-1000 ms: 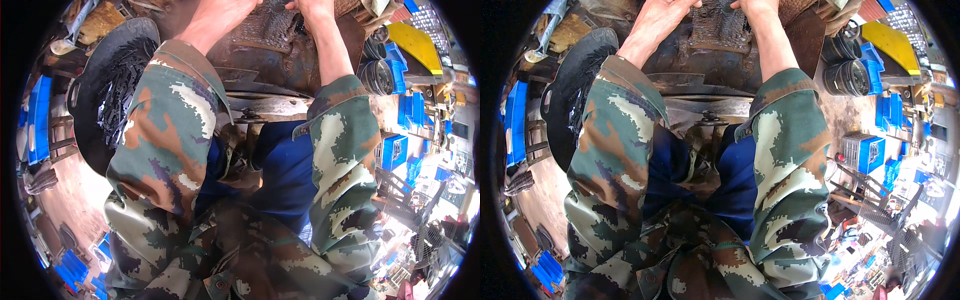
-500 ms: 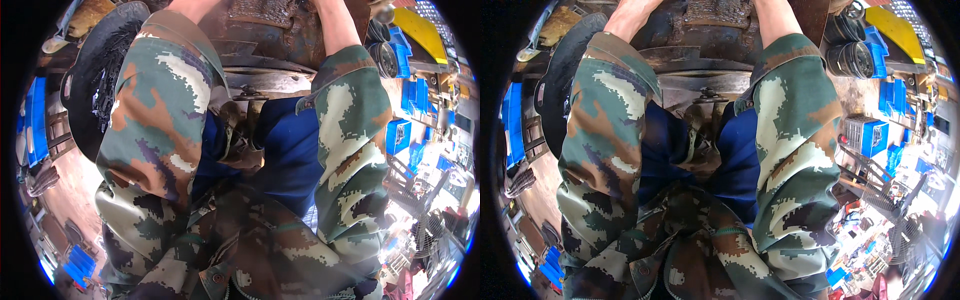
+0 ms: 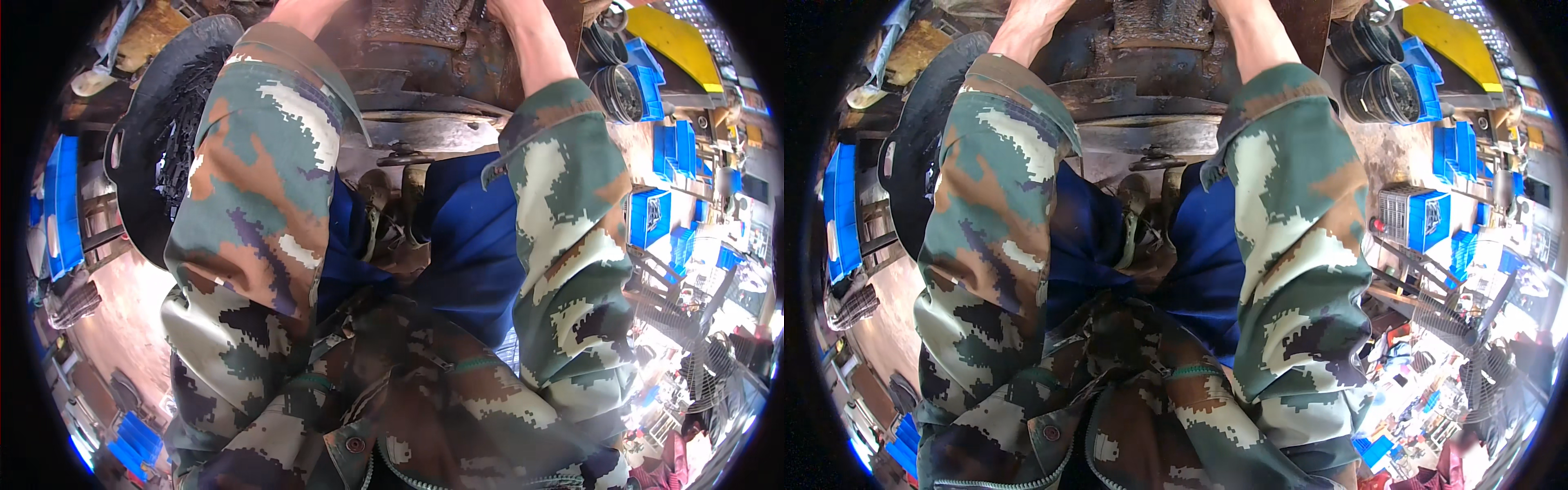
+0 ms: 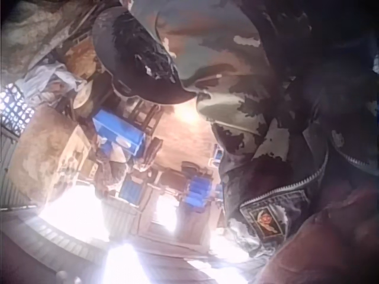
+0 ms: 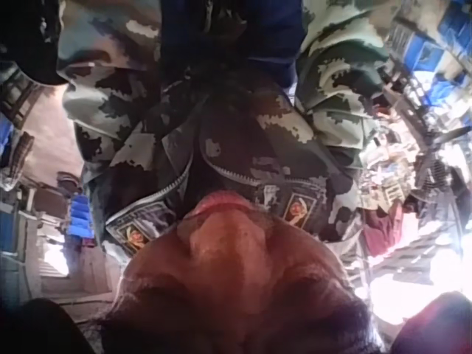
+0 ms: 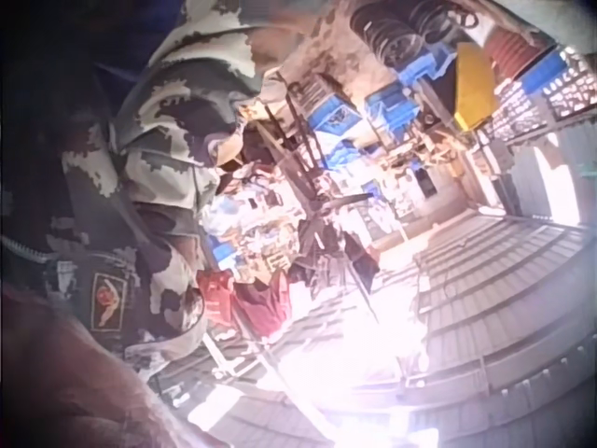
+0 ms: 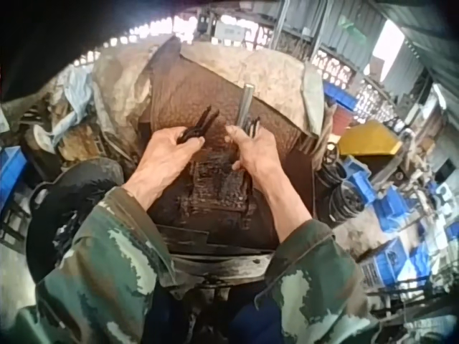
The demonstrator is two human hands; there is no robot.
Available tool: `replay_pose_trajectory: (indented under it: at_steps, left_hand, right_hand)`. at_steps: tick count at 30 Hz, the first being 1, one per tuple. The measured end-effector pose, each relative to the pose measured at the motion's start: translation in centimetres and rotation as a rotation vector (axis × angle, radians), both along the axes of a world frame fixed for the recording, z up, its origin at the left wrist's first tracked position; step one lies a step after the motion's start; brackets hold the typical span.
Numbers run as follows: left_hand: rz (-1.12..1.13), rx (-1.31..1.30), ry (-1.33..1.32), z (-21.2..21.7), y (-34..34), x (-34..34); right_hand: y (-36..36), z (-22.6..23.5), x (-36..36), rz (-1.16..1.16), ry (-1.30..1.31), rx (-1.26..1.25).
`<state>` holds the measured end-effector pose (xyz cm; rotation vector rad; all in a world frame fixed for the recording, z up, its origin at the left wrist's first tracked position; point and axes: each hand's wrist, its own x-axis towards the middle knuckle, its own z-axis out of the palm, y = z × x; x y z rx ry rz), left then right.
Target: Manufacturing metal parts by pressing them in a machine and measuring dimensions with a caliper.
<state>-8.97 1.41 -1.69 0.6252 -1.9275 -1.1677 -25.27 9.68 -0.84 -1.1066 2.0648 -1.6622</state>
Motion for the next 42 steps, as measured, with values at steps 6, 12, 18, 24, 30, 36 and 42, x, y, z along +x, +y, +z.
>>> replay_pose_trajectory:
  at_steps: [6, 12, 18, 24, 30, 36, 42]
  left_hand:
    - [0.029, 0.115, -0.116, 0.8, -0.3, 0.6]
    - [-0.068, -0.019, -0.142, -2.2, -1.4, 0.3]
    - [-0.041, -0.179, -0.443, -2.7, -1.7, 1.0]
    - [-0.205, -0.179, -0.872, -2.6, -1.1, 0.9]
    - [-0.312, -0.137, -0.688, -6.3, -2.7, 0.8]
    - [-0.140, -0.086, -0.571, -5.8, -2.3, -0.2]
    - [-0.359, 0.367, -0.216, -0.8, 2.0, -0.2]
  right_hand:
    - [6.4, 1.5, 2.2, 0.157, 0.003, 0.197]
    - [12.1, -0.6, 4.0, 0.521, 0.271, 0.229]
    - [16.0, -3.3, 7.0, 0.682, 0.682, 0.429]
    - [15.3, -4.3, 5.4, 0.729, 0.488, 0.355]
    - [13.1, -0.9, 4.6, 0.362, -0.163, 0.446]
    - [10.7, -1.1, 3.5, 0.081, -0.548, 0.117]
    - [8.6, -1.3, 4.1, 0.069, -0.650, -0.211]
